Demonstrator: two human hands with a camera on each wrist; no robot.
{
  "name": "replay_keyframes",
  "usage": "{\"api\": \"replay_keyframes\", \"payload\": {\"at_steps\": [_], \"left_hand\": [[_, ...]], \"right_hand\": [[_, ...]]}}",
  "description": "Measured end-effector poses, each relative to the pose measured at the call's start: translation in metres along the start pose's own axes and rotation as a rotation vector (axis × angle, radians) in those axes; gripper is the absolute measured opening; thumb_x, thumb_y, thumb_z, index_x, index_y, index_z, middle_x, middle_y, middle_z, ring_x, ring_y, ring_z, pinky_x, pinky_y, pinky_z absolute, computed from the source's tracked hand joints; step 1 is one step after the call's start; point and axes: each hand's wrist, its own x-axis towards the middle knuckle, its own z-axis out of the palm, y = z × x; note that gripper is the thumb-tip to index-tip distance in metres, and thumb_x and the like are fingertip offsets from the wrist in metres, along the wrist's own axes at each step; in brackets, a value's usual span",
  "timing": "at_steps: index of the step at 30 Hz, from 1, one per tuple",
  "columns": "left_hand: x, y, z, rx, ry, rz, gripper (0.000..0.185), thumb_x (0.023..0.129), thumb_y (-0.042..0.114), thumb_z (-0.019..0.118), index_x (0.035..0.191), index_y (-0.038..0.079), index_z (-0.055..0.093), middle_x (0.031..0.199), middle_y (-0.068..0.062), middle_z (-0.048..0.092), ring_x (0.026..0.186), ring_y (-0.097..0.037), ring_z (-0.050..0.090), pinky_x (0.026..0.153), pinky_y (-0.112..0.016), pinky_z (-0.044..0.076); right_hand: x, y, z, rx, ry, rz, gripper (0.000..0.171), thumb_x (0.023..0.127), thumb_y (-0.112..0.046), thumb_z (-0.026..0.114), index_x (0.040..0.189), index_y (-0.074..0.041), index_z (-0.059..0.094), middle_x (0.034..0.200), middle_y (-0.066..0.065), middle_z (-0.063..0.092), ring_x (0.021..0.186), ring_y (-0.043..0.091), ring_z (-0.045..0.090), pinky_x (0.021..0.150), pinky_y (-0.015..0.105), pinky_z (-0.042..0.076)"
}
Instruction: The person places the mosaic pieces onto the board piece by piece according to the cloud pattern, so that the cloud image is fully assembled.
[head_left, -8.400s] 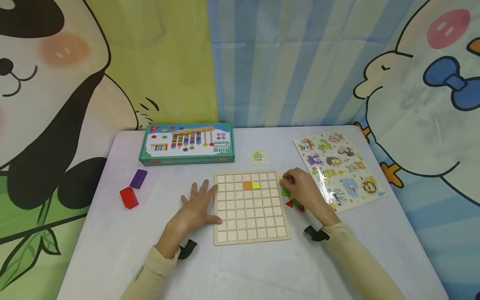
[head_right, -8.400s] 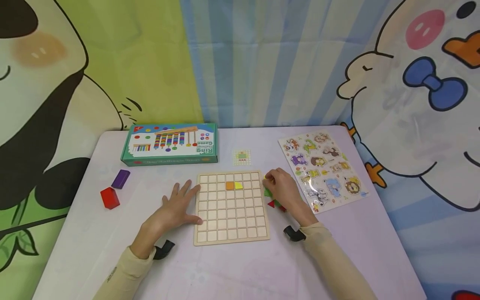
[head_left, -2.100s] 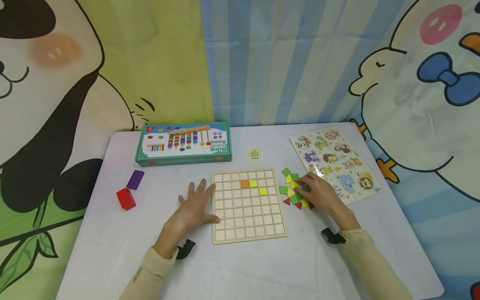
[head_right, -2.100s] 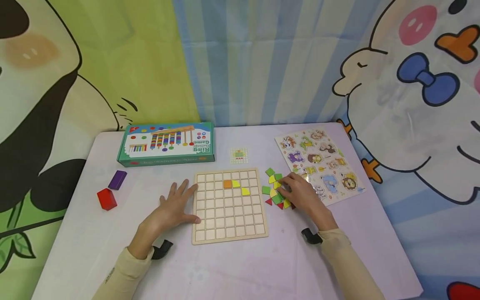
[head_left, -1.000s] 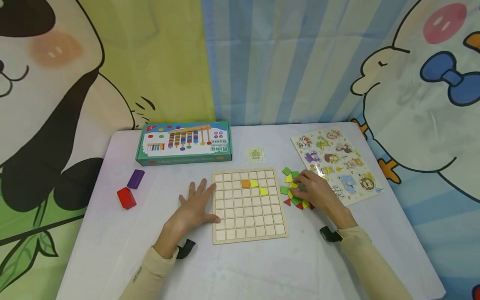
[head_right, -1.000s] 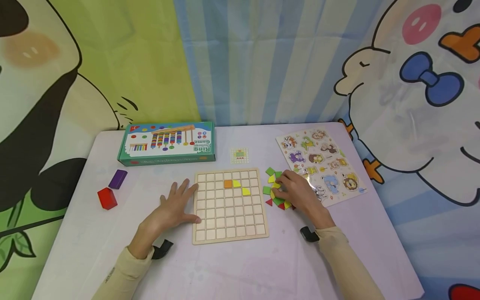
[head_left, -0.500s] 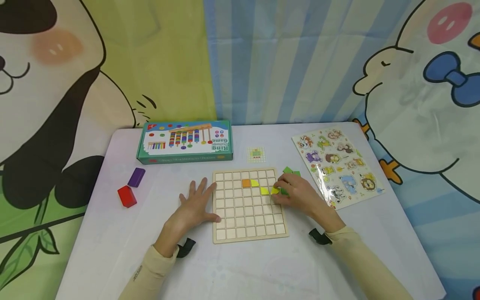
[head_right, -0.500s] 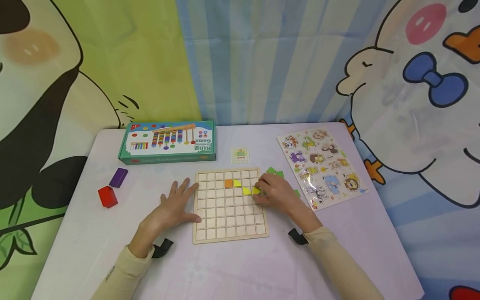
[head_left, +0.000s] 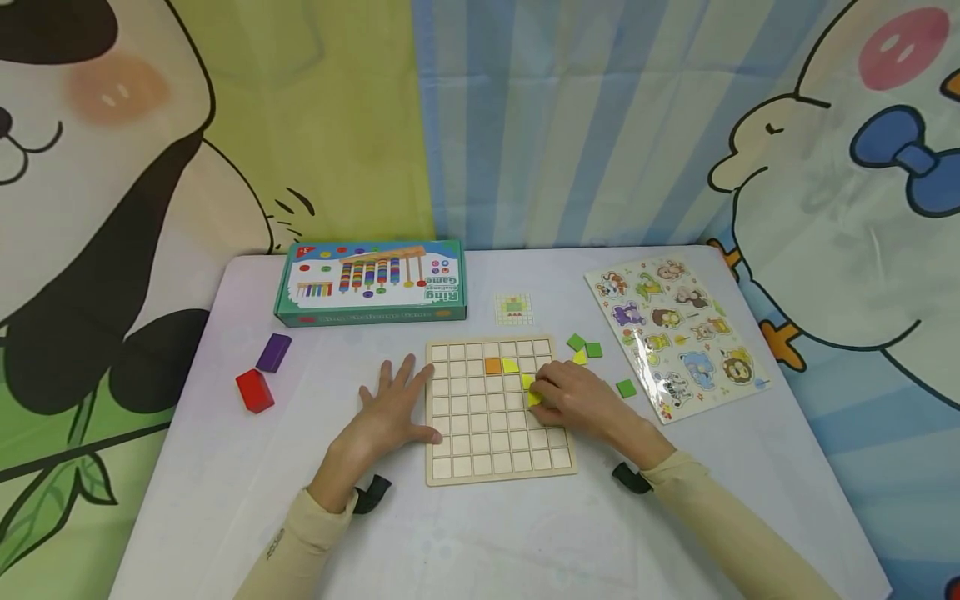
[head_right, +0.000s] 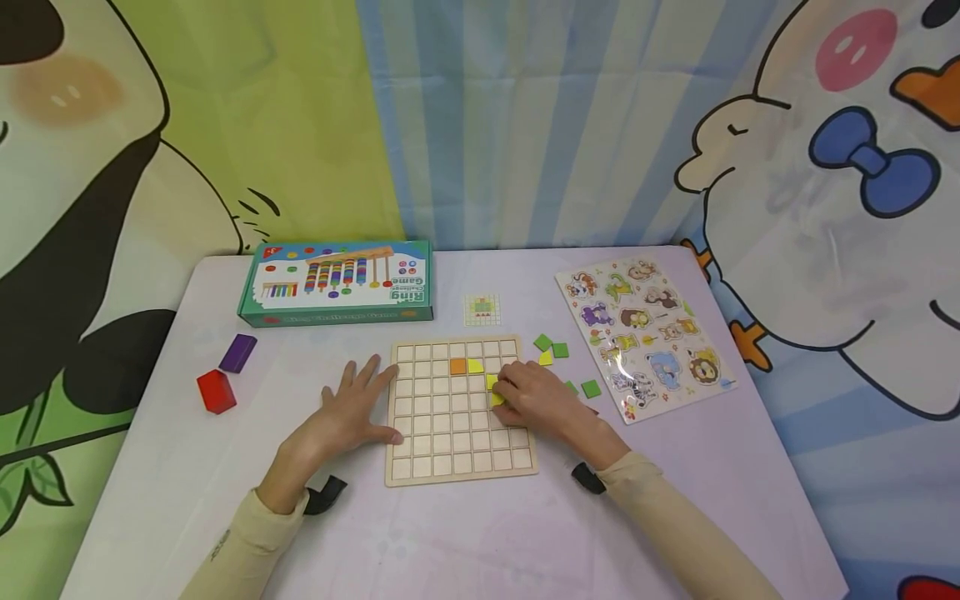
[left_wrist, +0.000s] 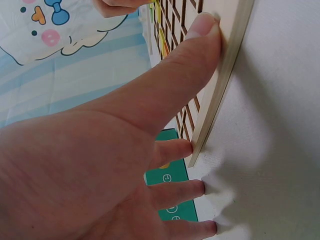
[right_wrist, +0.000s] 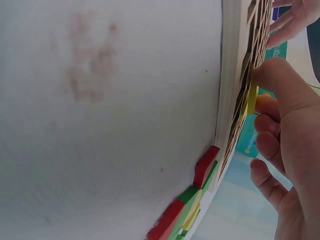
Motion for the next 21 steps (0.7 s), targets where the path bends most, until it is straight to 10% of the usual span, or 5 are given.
{"api": "replay_keyframes", "payload": {"at_steps": [21], "left_hand": [[-0.0008,0.0009,0.0001,-0.008,0.006,-0.003,0.113,0.072,0.037,0.091,0.161,0.013,0.027,0.170,-0.022,0.006,0.153,-0.054,-0.007,0.106,-0.086,0.004]], "right_hand": [[-0.0036,-0.0030,0.0072,0.019,0.023,0.005,0.020,0.085,-0.022,0.080,0.102,-0.011,0.078,0.097,0.001,0.067,0.083,0.013,0.061,0.070,0.027,0.052]]}}
